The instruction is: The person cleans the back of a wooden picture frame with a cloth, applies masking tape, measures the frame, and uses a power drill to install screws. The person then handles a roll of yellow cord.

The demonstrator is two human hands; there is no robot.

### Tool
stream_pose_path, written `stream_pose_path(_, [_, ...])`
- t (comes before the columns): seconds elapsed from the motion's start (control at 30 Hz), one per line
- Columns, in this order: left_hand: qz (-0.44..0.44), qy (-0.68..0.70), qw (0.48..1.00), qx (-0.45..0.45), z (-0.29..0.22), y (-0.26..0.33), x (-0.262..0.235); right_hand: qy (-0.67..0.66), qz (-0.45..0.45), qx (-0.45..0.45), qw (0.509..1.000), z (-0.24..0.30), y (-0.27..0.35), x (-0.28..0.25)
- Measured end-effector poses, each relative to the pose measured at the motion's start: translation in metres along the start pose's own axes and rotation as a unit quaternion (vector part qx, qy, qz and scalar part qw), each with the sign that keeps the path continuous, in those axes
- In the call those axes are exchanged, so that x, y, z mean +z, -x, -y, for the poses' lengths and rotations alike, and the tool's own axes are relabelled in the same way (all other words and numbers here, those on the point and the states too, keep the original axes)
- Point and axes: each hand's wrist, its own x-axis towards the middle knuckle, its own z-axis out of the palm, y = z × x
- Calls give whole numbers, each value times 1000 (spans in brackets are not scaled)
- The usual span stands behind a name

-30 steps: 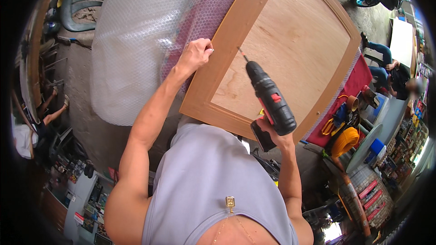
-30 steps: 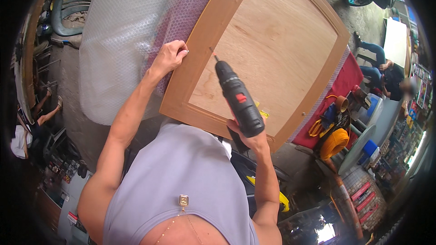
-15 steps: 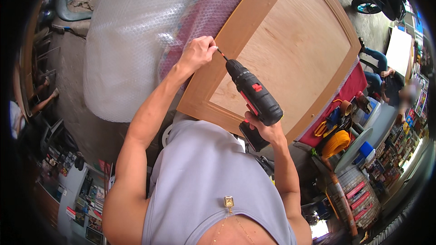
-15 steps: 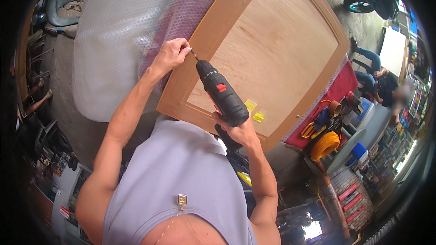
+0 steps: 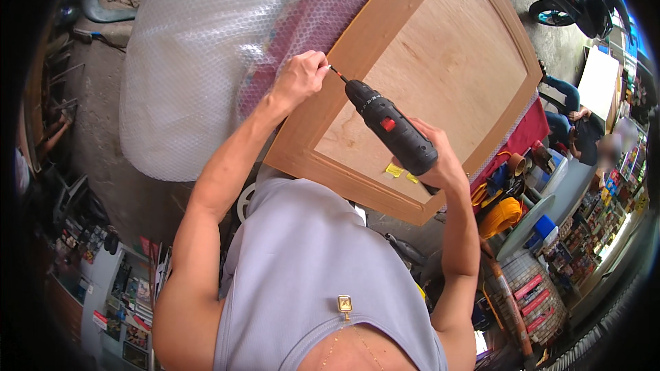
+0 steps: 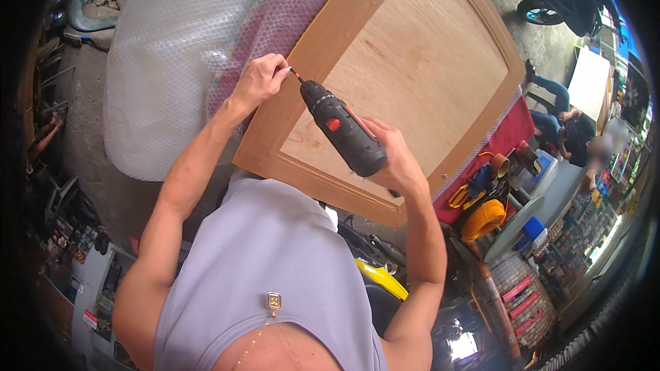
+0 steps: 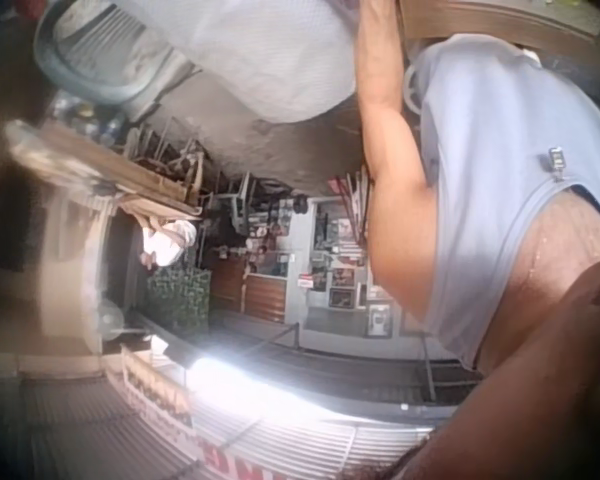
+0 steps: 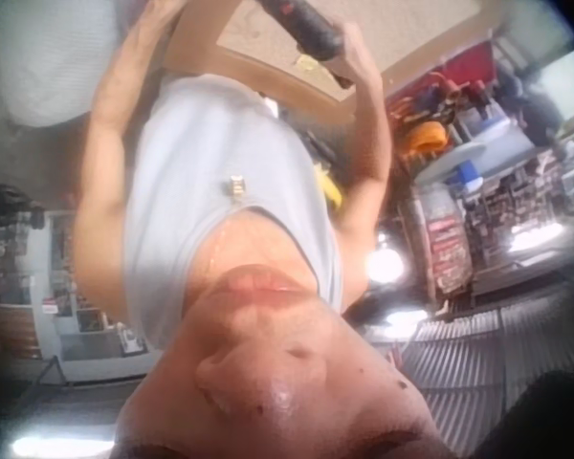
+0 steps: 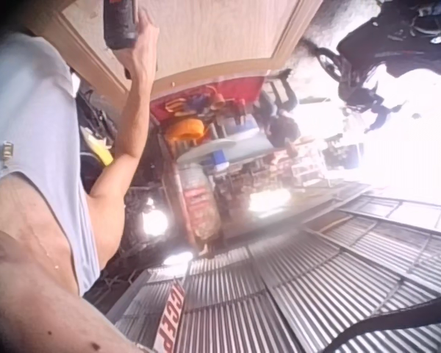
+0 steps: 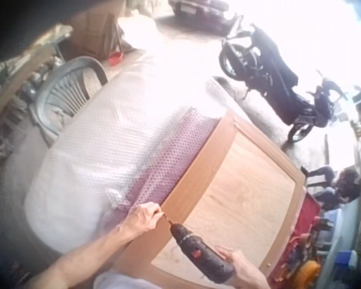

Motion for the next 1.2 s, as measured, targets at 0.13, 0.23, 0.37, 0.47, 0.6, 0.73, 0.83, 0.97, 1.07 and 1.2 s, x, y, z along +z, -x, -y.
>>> stream_pose_path(0.13, [-7, -1, 1000, -6, -2, 2, 2, 38, 60, 80, 994, 18, -11, -25])
stream_pose_path(0.23, [-12, 5, 1000, -10, -2, 3, 2, 79, 86, 95, 989, 22, -21, -29])
stream_pose_path(0.37, [-24, 20, 999, -13, -3, 5, 2, 89, 67, -28, 993, 23, -27, -19])
stream_pose_path(0.47, [-30, 27, 999, -17, -3, 5, 5, 69, 47, -13, 996, 39, -14, -15])
stream_pose_path(0.6, [-39, 35, 998, -29, -5, 5, 4, 74, 36, 39, 996, 33, -4, -18])
stream_pose_path(0.73, [-35, 41, 998, -39, -4, 5, 3, 54, 21, 57, 997, 29, -8, -16])
stream_pose_path(0.83, [-33, 32, 998, -31, -6, 4, 2, 38, 10, 40, 998, 25, -7, -12])
stream_pose_path(0.97, [-34, 39, 998, -30, -4, 4, 2, 34, 15, 17, 999, 21, -5, -13])
stream_pose_path(1.07, [-33, 40, 998, -30, -5, 4, 2, 53, 21, 20, 998, 20, -7, -15])
stream_pose_path(1.2, [-35, 39, 998, -25, -3, 3, 3, 48, 38, 37, 997, 15, -9, -17])
